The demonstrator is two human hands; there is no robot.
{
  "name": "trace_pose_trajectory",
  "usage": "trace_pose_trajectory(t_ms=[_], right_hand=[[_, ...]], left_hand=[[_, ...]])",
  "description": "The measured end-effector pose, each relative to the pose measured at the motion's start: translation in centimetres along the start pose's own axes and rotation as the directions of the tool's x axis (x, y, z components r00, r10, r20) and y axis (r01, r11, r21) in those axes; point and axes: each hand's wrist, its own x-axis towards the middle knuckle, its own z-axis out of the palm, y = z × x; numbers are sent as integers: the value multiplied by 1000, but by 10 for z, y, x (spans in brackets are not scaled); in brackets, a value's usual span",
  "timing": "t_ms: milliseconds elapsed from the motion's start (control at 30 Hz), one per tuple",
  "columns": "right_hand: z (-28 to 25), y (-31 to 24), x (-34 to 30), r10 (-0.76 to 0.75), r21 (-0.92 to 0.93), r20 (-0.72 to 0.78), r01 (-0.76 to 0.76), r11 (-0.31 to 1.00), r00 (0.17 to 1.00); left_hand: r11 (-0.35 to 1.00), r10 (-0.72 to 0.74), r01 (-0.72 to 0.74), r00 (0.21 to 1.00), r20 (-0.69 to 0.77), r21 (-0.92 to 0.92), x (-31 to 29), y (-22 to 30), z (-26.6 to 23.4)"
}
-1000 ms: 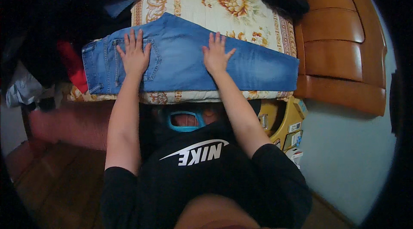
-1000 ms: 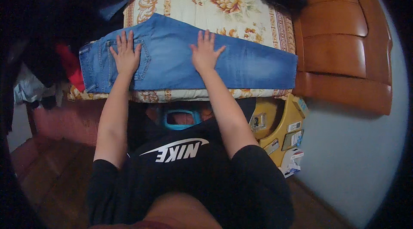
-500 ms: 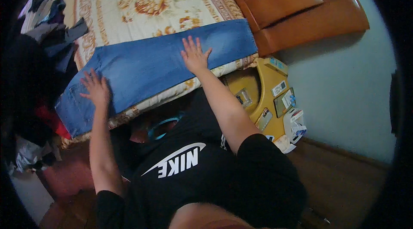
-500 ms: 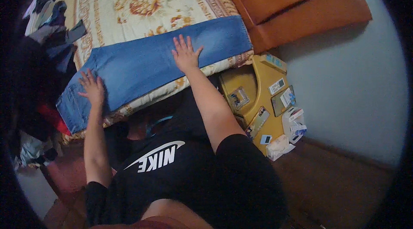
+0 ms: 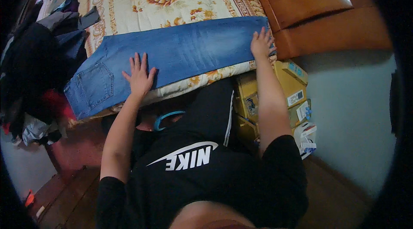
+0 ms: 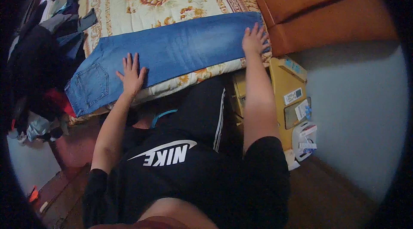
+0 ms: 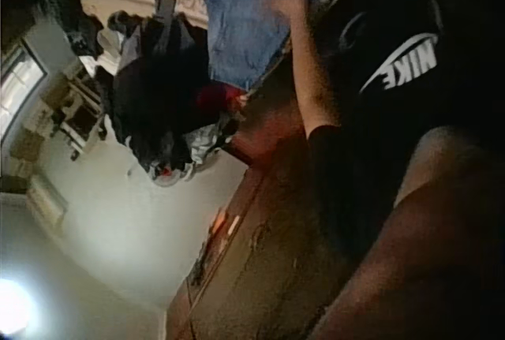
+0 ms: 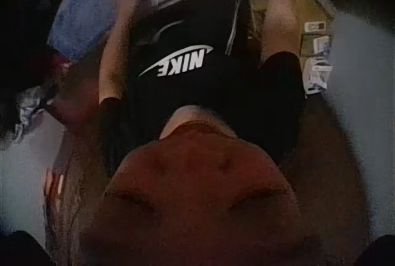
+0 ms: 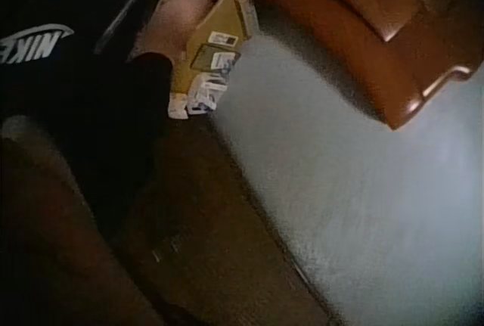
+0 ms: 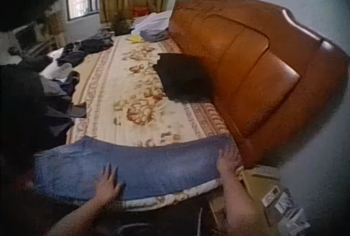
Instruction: The person folds a black long-sleeved shirt, a pair of blue jeans, and a black polo shirt on a bed. Each item is laid flat, smoothed, and folded into a compact rectangle before being placed on a growing stack.
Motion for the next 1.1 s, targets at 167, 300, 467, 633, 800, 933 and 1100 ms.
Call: trace_pose_trajectory(t_ms=[167, 300, 467, 633, 800, 933, 1100], right_hand=[[-7, 25, 42, 10, 139, 112, -26, 990, 994], [-4, 46, 78, -115, 209, 149, 82, 974, 982], [-13, 43, 78, -212, 200, 61, 197, 960, 975], [-9, 48, 84, -181, 261, 121, 144, 955, 976], [-63, 29, 61, -178, 67, 77, 173, 983, 981], [-87, 29, 46, -215, -55, 41, 217, 975, 976], [-77, 39, 53, -244, -26, 24, 245, 969, 969]], left_hand=[[1000, -1, 1, 1000, 14, 12, 63, 48, -2], [998, 53, -54, 997, -54, -19, 79, 114, 21], [983, 116, -128, 989, -96, -128, 71, 154, 35], [863, 439, -439, 896, -61, -251, 56, 144, 45], [900, 434, -427, 897, 84, -87, 28, 112, 31], [984, 162, -170, 978, 135, 51, 23, 55, -1], [980, -143, 139, 989, 22, 140, 18, -5, 0]])
